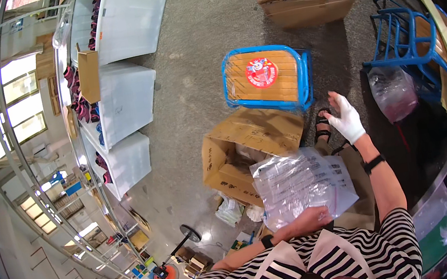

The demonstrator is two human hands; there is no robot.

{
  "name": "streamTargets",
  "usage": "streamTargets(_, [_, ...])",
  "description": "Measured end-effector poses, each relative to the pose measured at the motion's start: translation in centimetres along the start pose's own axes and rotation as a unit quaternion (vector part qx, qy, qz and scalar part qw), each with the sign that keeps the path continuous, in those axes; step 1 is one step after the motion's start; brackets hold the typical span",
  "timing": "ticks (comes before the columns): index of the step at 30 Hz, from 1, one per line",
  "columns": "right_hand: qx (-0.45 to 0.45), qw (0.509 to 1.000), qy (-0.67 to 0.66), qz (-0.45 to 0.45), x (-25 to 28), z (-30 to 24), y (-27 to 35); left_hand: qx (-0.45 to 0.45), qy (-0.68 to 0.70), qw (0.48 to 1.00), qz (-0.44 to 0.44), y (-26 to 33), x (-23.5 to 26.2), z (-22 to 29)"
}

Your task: Bagging manufactured shoes at a conveyor belt.

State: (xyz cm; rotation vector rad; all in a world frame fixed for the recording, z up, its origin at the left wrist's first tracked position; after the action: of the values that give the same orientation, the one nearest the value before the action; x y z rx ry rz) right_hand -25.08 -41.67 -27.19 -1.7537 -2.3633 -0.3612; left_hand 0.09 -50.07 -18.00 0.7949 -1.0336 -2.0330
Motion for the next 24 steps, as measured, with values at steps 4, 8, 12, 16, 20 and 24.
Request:
streamTargets(4, [-0.108,0.988,-0.054,0.092,5.9,-0.8,8.1,-0.031,-0.065,0.994,0.084,-0.5,1.9,3.5])
streamTargets(8, [-0.134,0.968,-0.097,0.19,11.1,-3.8,15.2,-0.057,-0.01,0.987,0.148,-0.8,2.8,6.6])
streamTargets(12, [-0.217,0.926,-0.21,0.227,11.8,-5.9,22.5,-0.09,-0.057,0.98,0.168,-1.1,0.9,9.9])
streamTargets(16, [-0.205,0.913,-0.322,0.145,9.6,-8.9,27.8,-0.167,-0.01,0.974,0.152,-2.7,-3.8,12.4])
streamTargets(20, [-0.155,0.906,-0.361,0.16,10.2,-12.0,31.2,-0.155,-0.025,0.987,0.044,-2.7,-11.5,15.9])
streamTargets(24, [-0.138,0.873,-0.34,0.321,14.2,-12.4,36.0,-0.189,-0.018,0.978,-0.091,-1.7,-18.9,18.2])
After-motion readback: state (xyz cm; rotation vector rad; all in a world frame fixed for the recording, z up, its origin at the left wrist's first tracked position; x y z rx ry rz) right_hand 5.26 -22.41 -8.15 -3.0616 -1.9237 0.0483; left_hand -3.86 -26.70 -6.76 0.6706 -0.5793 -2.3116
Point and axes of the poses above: each hand's wrist, its own y-axis away from the middle knuckle, its own x-axis out of the back of the hand, z = x × y, the point moved 9 cm from there along -y, towards the middle knuckle, and after that the axes turned 10 degrees about x, right-handed, at the moved point
